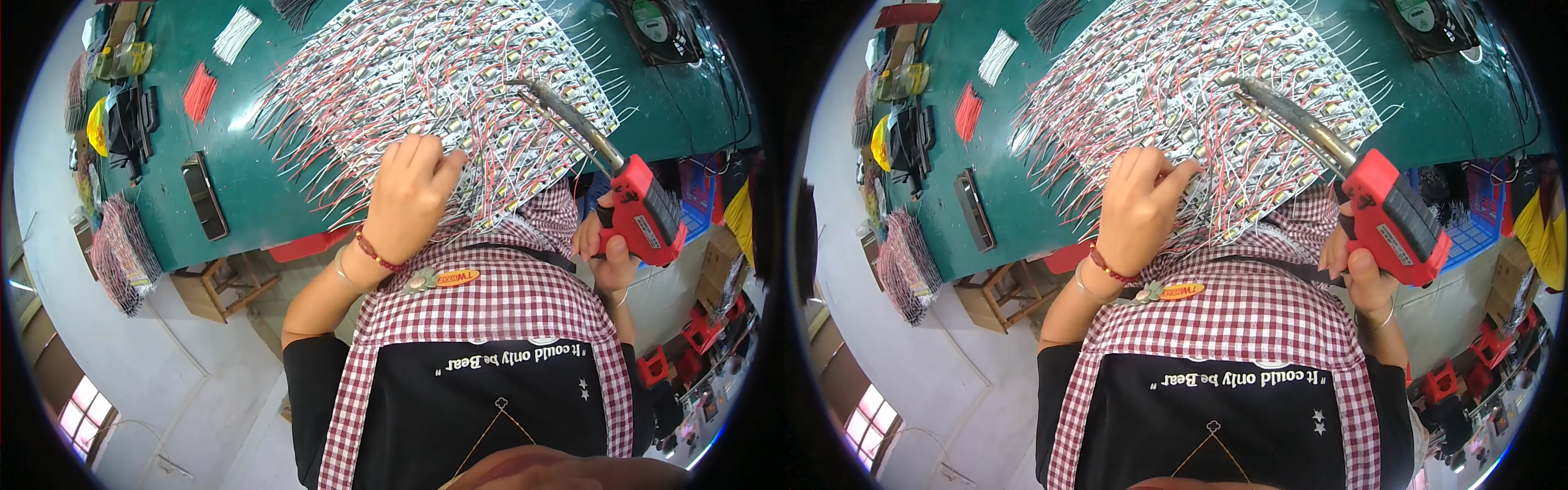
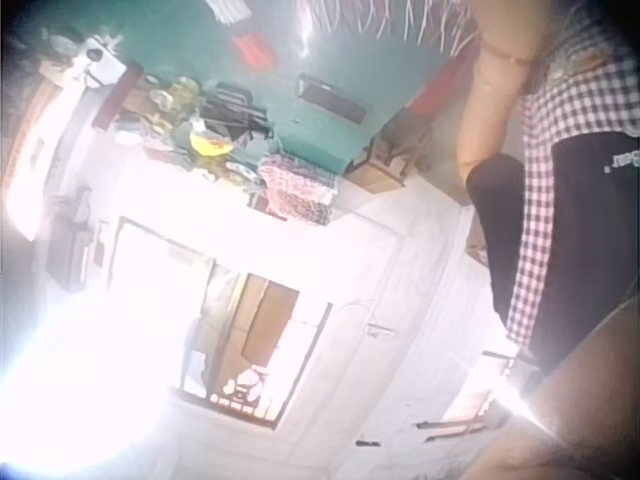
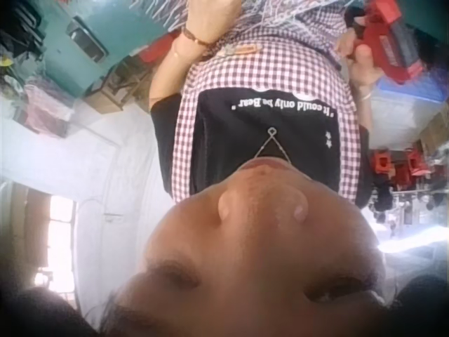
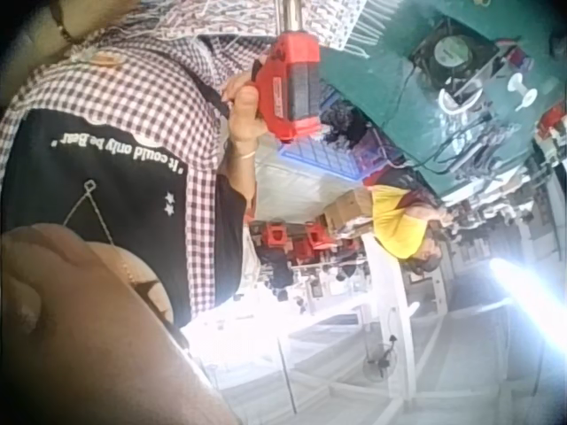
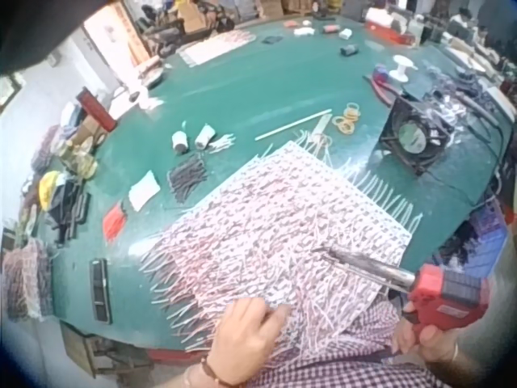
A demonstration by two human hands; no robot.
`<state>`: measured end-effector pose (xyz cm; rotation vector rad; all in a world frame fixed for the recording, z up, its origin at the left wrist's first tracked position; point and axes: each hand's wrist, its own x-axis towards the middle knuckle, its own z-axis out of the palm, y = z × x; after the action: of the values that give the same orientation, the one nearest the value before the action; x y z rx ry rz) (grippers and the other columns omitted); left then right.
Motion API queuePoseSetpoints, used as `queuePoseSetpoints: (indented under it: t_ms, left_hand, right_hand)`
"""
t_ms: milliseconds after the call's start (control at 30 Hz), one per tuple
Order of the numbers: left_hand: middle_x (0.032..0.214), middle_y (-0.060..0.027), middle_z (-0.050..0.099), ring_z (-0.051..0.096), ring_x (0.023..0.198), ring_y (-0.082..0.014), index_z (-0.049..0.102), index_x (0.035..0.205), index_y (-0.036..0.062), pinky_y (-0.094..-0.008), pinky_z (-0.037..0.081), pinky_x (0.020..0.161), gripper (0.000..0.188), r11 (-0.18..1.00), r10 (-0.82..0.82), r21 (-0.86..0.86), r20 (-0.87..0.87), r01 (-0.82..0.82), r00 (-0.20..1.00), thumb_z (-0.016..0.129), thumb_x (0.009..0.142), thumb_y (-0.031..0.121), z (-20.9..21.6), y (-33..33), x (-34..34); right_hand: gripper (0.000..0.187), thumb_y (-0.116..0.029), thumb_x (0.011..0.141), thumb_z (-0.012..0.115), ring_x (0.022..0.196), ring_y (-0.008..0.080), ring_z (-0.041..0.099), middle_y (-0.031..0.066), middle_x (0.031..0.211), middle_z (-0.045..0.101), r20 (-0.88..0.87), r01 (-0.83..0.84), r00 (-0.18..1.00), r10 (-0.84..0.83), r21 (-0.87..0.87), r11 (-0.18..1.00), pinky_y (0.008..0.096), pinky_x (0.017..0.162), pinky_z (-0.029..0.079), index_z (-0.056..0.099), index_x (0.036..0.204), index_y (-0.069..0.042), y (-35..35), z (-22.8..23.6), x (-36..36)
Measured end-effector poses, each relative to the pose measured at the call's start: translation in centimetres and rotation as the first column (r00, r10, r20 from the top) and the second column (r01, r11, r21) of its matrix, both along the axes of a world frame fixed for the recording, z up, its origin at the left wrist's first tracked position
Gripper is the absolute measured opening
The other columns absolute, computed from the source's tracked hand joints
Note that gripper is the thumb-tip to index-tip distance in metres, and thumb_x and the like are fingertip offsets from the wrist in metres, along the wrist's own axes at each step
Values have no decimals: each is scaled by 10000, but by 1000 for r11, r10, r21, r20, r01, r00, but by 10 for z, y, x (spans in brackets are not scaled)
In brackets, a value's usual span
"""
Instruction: The person uses a soldering iron to attach small wires to a large grid of LED lights. They systematically move the soldering iron across the board, applying heat to secure the connections while holding the wires in place with their other hand.
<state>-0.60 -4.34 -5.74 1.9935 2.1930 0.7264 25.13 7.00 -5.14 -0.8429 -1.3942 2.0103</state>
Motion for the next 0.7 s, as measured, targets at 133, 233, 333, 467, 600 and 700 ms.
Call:
queuePoseSetpoints:
  t_ms: [133,233,333,467,600,700]
  left_hand:
    - [749,-56,445,478,709,-214,672,948,43,-336,388,638,284,999,38,-5,-4,-38,999,598,688,-42,-3,2,-6]
    - [735,-53,441,471,695,-214,670,946,43,-335,387,621,292,999,51,8,20,-51,999,612,679,-60,-3,1,-6]
    - [721,-50,437,462,678,-213,668,941,43,-331,382,605,302,999,38,31,45,-39,998,629,665,-72,3,-5,0]
    - [716,-49,438,458,669,-211,666,941,43,-332,379,600,306,997,53,50,56,-55,997,635,661,-76,-7,-8,4]
    - [720,-52,440,462,676,-214,664,944,41,-338,385,606,306,998,50,47,60,-52,997,636,662,-75,-10,-8,4]
    - [725,-60,438,468,680,-220,664,933,33,-342,394,611,284,997,63,50,39,-65,997,628,670,-67,-10,-6,6]
  right_hand:
    - [646,-455,877,611,475,117,446,22,601,438,5,19,1000,-19,2,1000,278,473,431,366,1227,30,-3,-1,3]
    - [639,-449,877,614,476,118,444,26,599,435,-14,8,1000,-9,-31,999,281,470,430,371,1224,30,-5,-4,6]
    - [624,-428,883,611,474,128,438,32,601,438,-13,-37,999,37,-8,999,282,471,424,373,1231,31,-8,-5,9]
    - [540,-334,891,605,559,143,486,44,639,477,-23,-180,984,179,-76,981,312,555,455,432,1230,50,-6,-9,23]
    - [345,-229,890,604,633,145,517,39,699,519,88,-257,961,263,-75,963,309,593,456,529,1114,23,-12,-18,35]
    - [138,-139,877,628,656,133,528,31,771,567,183,-318,925,332,-103,942,303,595,440,602,913,-8,-12,-25,41]
